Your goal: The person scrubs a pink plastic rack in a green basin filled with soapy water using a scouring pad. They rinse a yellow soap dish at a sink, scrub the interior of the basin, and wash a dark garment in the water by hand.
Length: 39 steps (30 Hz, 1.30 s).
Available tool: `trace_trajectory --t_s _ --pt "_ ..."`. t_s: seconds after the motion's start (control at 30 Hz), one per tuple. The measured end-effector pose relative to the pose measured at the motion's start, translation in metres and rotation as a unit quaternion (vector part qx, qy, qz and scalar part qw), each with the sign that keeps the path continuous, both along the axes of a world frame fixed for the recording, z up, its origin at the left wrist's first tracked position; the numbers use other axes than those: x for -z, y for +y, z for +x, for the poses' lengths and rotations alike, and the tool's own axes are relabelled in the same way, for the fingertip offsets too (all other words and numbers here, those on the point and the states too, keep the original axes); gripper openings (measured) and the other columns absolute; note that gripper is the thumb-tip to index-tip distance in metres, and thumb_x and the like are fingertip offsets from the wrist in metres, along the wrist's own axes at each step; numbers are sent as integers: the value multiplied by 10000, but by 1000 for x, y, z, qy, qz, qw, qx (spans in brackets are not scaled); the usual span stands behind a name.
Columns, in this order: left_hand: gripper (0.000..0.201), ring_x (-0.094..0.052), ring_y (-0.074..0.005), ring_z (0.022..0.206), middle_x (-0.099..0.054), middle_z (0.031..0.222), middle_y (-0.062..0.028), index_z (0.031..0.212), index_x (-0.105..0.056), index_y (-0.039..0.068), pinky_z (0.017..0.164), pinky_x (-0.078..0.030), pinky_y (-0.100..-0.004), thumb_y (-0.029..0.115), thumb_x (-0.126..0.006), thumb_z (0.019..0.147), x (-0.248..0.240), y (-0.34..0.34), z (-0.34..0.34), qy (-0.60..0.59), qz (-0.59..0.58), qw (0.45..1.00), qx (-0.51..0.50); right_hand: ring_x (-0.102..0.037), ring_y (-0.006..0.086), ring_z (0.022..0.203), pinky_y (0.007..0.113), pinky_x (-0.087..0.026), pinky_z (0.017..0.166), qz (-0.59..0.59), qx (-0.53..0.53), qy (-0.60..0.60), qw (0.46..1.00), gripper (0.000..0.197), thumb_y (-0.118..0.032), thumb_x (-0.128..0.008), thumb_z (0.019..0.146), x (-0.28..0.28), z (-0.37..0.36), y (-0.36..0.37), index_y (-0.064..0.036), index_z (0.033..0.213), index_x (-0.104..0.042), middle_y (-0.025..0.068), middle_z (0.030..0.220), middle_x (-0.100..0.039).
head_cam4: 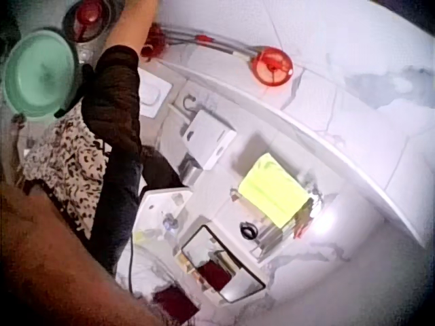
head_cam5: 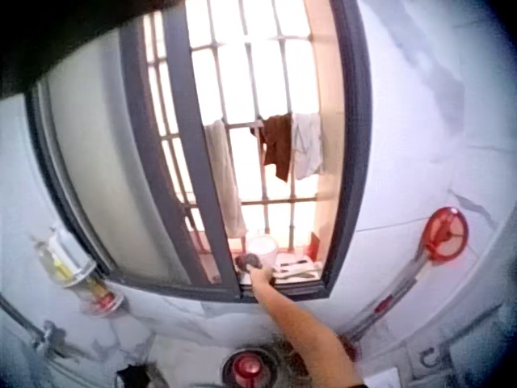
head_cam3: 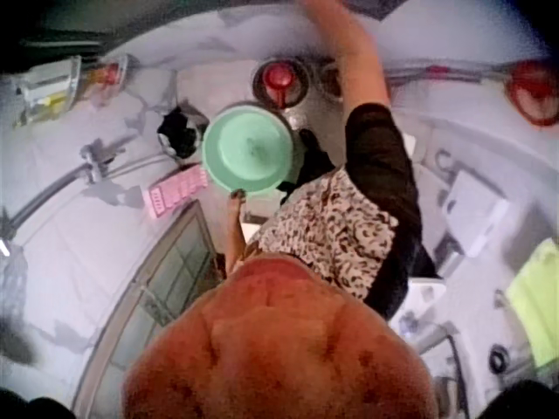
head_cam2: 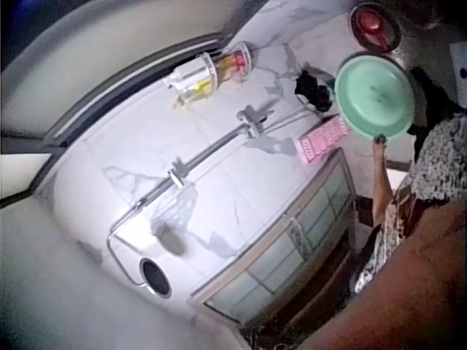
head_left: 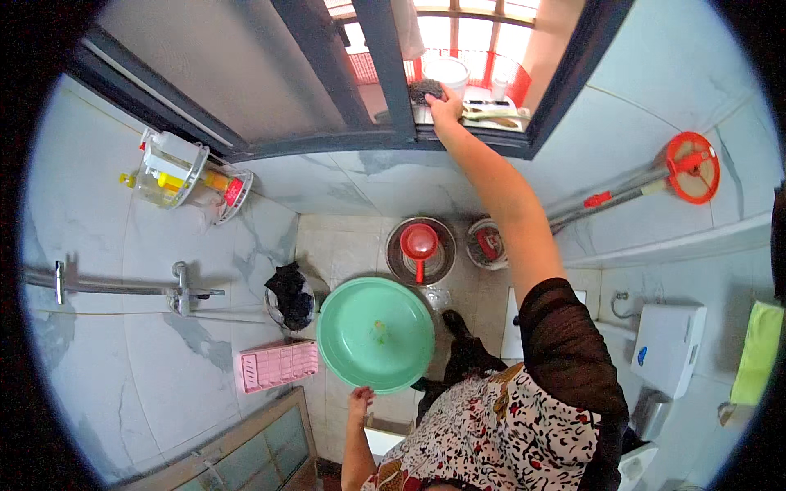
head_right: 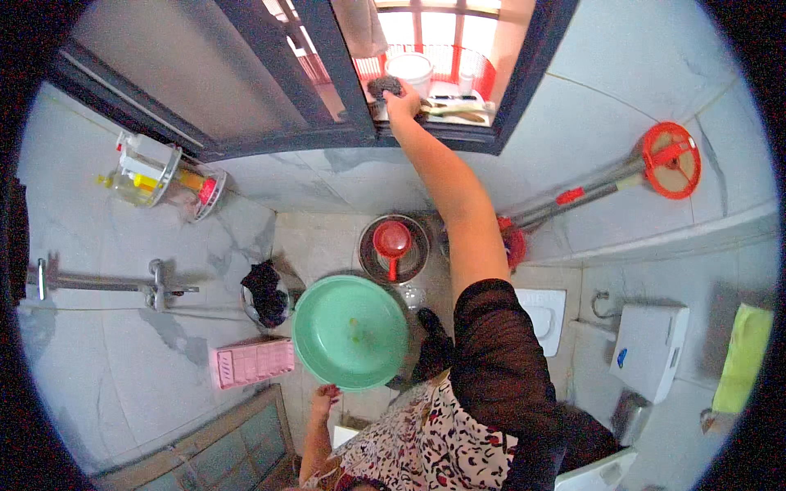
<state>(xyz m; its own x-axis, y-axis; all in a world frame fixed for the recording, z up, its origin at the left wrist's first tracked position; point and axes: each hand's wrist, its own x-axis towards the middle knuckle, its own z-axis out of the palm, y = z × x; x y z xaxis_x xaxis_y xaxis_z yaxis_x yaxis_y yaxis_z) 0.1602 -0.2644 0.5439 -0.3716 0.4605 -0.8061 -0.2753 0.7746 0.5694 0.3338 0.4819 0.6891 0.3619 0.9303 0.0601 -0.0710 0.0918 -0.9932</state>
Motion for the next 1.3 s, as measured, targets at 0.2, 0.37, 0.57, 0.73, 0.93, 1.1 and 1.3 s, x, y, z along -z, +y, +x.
trace_trajectory --t_s 0.2,0.37,0.57,0.73,0.93,1.1,1.3 --pt "197 -621 -188 733 -620 852 -85 987 -536 16 549 -478 -273 106 -547 813 -1 -35 0 -34 -73 996 -48 -608 193 775 252 -505 634 -23 -87 -52 995 465 88 -620 687 15 -1 53 39 1136 -510 122 904 -614" --pt "190 -610 -173 656 -619 788 -80 968 -552 21 492 -482 -253 139 -566 820 4 -59 15 -41 -103 991 -75 -642 246 687 322 -482 716 0 -56 -315 948 465 -324 -638 663 18 10 40 44 947 -621 173 831 -646" --pt "373 -568 -123 672 -598 794 -43 932 -560 51 542 -457 -266 401 -591 809 50 -69 -6 -51 90 992 67 -608 166 577 294 -475 484 52 -86 -154 983 187 -153 -537 818 38 58 2 21 851 -596 89 651 -603" --pt "227 -560 -145 640 -622 752 -67 837 -594 4 587 -446 -292 217 -517 820 64 -26 17 120 -10 989 87 -544 105 555 218 -442 505 29 -212 -116 970 145 -159 -601 814 26 86 -126 -18 788 -589 35 653 -578" --pt "160 -591 -188 663 -627 738 -102 858 -615 10 641 -465 -324 113 -546 757 63 -13 38 72 95 993 24 -502 104 545 215 -390 485 -210 -304 36 929 126 -161 -597 799 114 121 -317 -70 719 -563 18 643 -557" --pt "213 -601 -262 789 -637 877 -127 930 -622 40 716 -464 -357 138 -538 760 44 8 13 116 61 976 174 -577 149 626 257 -458 536 -407 -298 65 861 146 -187 -591 814 158 65 -453 -44 842 -580 52 747 -605" --pt "199 -588 -262 807 -620 858 -141 908 -604 25 711 -457 -364 120 -522 754 57 -39 -36 130 155 956 212 -608 226 865 294 -508 685 -438 -284 86 849 288 -178 -492 878 142 15 -573 22 1086 -480 138 1017 -587"
